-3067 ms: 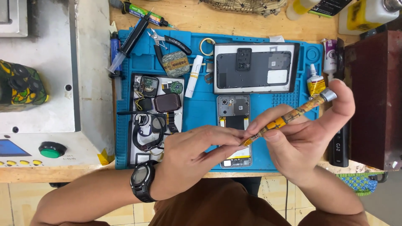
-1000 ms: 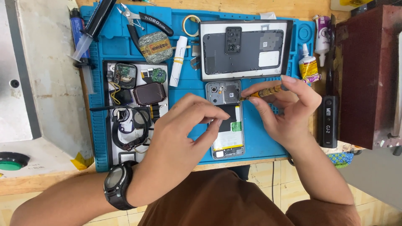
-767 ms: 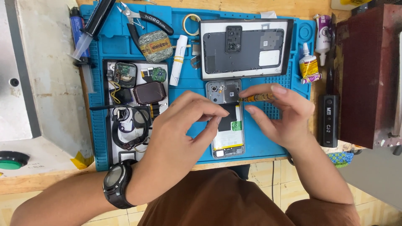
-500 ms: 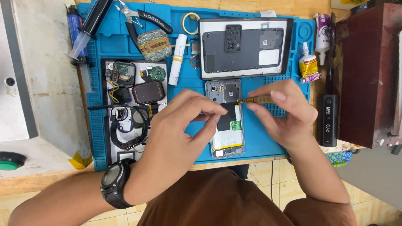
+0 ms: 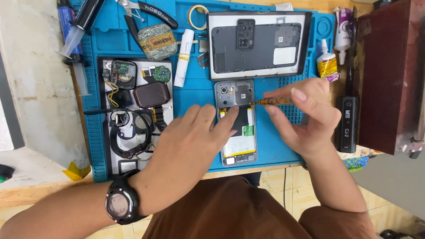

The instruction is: Using a precision screwdriver to fasten internal components into a disassembled smartphone on a repair bench.

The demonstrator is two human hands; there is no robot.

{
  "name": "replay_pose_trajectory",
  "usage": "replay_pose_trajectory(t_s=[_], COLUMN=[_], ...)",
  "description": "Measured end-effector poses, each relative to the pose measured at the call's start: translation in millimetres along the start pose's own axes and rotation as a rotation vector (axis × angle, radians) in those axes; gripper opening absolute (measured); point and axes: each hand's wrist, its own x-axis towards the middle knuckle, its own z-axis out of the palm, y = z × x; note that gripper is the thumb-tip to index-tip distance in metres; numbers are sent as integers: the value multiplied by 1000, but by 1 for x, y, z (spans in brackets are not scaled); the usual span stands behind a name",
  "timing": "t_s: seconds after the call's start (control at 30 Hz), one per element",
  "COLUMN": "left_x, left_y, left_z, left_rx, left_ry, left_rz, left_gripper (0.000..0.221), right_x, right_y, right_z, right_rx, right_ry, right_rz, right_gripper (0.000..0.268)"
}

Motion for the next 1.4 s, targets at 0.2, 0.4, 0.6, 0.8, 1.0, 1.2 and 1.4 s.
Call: replay_pose_trajectory(t_s=[0.2, 0.4, 0.6, 0.8, 1.0, 1.2, 1.4], left_x=[-1, 0, 0, -1, -1, -1, -1], left_y=[1, 1, 0, 0, 0, 0, 0], left_z=[9, 10, 9, 9, 11, 12, 11], left_rx=[143, 152, 122, 124, 111, 113, 98], left_ry=[-34, -18, -58, -29, -32, -51, -60], left_rz=[0, 3, 8, 4, 3, -5, 2], left_gripper=[49, 49, 50, 49, 47, 49, 49], right_x=[5, 19, 10, 6, 10, 9, 13], right_y=[0, 1, 1, 0, -2, -5, -8], right_z=[-2, -2, -1, -2, 0, -1, 3], right_rx=[-27, 109, 48, -23, -56, -147, -139], right_ry=[-40, -86, -24, -17, -9, -21, 7], right_rz=[-23, -140, -98, -39, -29, -21, -47], right_gripper=[52, 57, 46, 46, 44, 65, 57])
